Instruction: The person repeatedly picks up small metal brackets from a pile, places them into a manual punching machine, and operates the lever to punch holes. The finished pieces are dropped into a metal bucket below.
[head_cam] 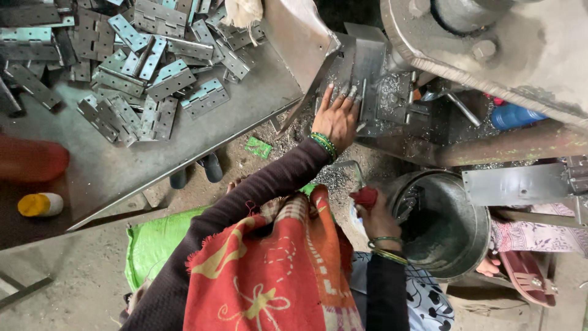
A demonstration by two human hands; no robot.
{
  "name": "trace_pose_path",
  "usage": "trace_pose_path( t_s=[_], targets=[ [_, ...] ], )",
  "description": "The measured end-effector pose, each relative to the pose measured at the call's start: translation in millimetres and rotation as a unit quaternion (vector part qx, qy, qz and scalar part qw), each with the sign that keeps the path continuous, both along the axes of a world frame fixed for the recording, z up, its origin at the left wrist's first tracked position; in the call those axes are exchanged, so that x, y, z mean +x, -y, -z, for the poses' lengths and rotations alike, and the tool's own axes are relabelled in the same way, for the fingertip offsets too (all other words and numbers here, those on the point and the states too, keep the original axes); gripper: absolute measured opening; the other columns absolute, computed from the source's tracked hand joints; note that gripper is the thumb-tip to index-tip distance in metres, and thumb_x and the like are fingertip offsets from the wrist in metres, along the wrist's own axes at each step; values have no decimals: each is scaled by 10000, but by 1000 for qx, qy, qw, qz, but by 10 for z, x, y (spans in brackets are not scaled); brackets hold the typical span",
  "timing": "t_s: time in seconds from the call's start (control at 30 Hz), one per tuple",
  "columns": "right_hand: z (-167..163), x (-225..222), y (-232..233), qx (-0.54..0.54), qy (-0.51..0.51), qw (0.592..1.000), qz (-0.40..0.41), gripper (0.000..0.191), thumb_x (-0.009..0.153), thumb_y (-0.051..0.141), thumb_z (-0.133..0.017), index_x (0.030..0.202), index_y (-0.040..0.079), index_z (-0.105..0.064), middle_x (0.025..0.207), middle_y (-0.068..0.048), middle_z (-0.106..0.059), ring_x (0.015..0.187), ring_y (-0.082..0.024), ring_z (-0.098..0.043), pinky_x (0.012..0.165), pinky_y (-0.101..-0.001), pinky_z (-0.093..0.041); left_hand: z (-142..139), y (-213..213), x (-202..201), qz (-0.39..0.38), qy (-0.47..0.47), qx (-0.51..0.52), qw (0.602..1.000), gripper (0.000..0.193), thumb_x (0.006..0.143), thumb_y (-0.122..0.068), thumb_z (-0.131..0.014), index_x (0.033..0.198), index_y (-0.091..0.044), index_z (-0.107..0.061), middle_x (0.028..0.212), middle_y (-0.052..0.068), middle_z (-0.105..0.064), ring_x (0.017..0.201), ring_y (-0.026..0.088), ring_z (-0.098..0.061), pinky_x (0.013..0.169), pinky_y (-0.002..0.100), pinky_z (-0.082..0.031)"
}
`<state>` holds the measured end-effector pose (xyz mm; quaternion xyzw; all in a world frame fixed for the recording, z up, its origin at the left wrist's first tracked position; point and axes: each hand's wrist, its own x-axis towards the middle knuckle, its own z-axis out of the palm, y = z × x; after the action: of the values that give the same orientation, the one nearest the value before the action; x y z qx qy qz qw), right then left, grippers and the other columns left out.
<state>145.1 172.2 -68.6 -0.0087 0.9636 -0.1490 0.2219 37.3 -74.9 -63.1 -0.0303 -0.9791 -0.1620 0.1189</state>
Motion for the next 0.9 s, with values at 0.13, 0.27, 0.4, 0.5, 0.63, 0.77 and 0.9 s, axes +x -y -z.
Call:
trace_pose_path(
  t_s=[0.13, 0.27, 0.4, 0.5, 0.63, 0.77, 0.9],
  targets=[
    [445, 43, -58, -36, -35, 999, -17, 730, 879, 448, -698, 1467, 223, -329, 1046, -273, -722, 972, -518, -678, 788, -590, -526, -45, 34, 56, 17, -16, -7, 1000, 576, 909, -198, -408, 1438, 8, -506, 1508, 207, -505, 1454, 320, -424, 1254, 563, -66],
    [60, -171, -137, -12, 3, 999, -52, 718, 860, 444, -718, 1428, 203, -351, 1050, -260, -729, 990, -497, -698, 804, -570, -546, -147, 84, 37, 14, 39, -9, 999, 583, 940, -221, -437, 1481, -3, -469, 1518, 199, -490, 1459, 327, -417, 1258, 590, -19],
    [-560, -227, -92, 149, -8, 986, -70, 623, 928, 499, -681, 1421, 245, -397, 1084, -249, -730, 1012, -483, -695, 839, -568, -539, -188, 37, -124, 23, 96, -33, 995, 619, 909, -225, -439, 1495, -27, -401, 1541, 195, -426, 1455, 329, -363, 1192, 620, 52],
    [-562, -152, 3, 142, 11, 988, -57, 554, 958, 523, -656, 1383, 255, -424, 1093, -220, -745, 1026, -464, -705, 860, -561, -541, -145, 22, -260, 5, 97, -41, 994, 595, 980, -198, -416, 1552, -35, -378, 1578, 183, -429, 1502, 314, -359, 1231, 616, 64],
    [-14, 63, 19, 19, 39, 999, 8, 752, 903, 465, -678, 1502, 253, -275, 1105, -260, -705, 1000, -494, -687, 815, -591, -533, -65, 17, -315, 4, 99, -72, 992, 615, 973, -231, -421, 1558, -58, -347, 1582, 195, -397, 1477, 308, -356, 1208, 606, 66],
    [247, -31, -48, -48, 18, 998, -31, 743, 883, 423, -700, 1467, 200, -298, 1043, -285, -727, 983, -509, -677, 801, -599, -530, -32, 75, -282, 15, 127, -85, 988, 649, 971, -303, -412, 1581, -94, -343, 1636, 163, -357, 1527, 287, -309, 1209, 605, 72],
    [-214, -236, -111, 74, 51, 994, -64, 793, 900, 431, -704, 1498, 171, -254, 1032, -312, -713, 968, -499, -705, 802, -587, -549, -51, 102, -382, -10, 89, -89, 992, 565, 984, -264, -379, 1538, -155, -406, 1659, 118, -360, 1529, 248, -290, 1226, 600, 76]
  ],
)
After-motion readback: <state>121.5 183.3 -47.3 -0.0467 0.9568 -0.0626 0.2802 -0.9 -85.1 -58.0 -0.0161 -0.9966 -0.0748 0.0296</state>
